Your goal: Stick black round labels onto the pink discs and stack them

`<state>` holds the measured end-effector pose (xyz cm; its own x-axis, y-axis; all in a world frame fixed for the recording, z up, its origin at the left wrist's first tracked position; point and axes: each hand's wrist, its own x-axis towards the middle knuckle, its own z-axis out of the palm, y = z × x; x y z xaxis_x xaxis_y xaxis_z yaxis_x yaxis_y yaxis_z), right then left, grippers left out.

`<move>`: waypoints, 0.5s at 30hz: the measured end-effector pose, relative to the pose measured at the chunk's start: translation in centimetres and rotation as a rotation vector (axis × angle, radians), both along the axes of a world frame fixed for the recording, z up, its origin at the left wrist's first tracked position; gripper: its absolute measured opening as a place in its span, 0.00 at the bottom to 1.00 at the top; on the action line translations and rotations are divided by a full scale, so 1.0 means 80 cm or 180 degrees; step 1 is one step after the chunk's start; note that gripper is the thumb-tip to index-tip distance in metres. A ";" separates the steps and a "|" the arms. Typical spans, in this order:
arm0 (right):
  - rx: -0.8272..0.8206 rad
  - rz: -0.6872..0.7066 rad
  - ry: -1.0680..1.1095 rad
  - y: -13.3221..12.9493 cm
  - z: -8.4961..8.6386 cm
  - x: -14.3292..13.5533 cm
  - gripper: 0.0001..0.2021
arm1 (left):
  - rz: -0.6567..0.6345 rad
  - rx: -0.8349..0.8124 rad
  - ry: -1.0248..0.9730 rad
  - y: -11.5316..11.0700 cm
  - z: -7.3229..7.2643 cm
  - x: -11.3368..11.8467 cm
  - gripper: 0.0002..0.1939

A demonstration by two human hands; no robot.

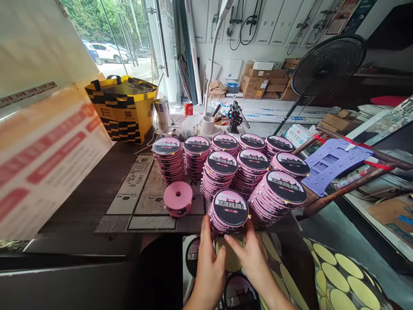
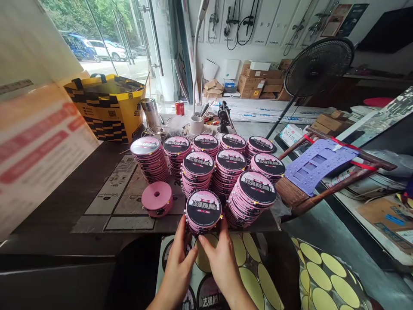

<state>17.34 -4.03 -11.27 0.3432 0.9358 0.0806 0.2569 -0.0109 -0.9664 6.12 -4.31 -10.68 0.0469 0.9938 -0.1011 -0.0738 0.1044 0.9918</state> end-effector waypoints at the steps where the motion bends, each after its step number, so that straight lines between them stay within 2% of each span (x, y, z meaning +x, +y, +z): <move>1: -0.0025 -0.0010 0.0002 0.000 -0.001 0.001 0.34 | 0.0018 0.0004 -0.0026 0.000 -0.002 0.003 0.36; 5: -0.0126 -0.0062 -0.0033 0.005 0.001 0.008 0.34 | 0.0073 0.0040 -0.0121 0.003 -0.004 0.014 0.35; 9: -0.0176 -0.0061 -0.0071 0.005 0.004 0.013 0.33 | 0.0051 0.0157 0.0040 0.005 0.001 0.014 0.35; 12: -0.0258 -0.0140 -0.0145 -0.018 0.005 0.021 0.35 | 0.0136 0.0510 0.0731 -0.005 0.009 -0.003 0.30; 13: -0.0284 -0.0188 -0.0245 -0.032 0.003 0.026 0.34 | 0.0015 0.0737 0.1111 -0.009 0.010 -0.011 0.26; 15: -0.0319 -0.0213 -0.0616 -0.063 -0.009 0.037 0.28 | -0.0610 0.1273 0.1844 -0.016 0.008 -0.022 0.21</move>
<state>20.33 -9.10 -12.03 0.3920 0.9181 0.0588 0.4328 -0.1276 -0.8924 4.33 -5.57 -10.07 0.2730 0.9395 0.2067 0.4578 -0.3159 0.8310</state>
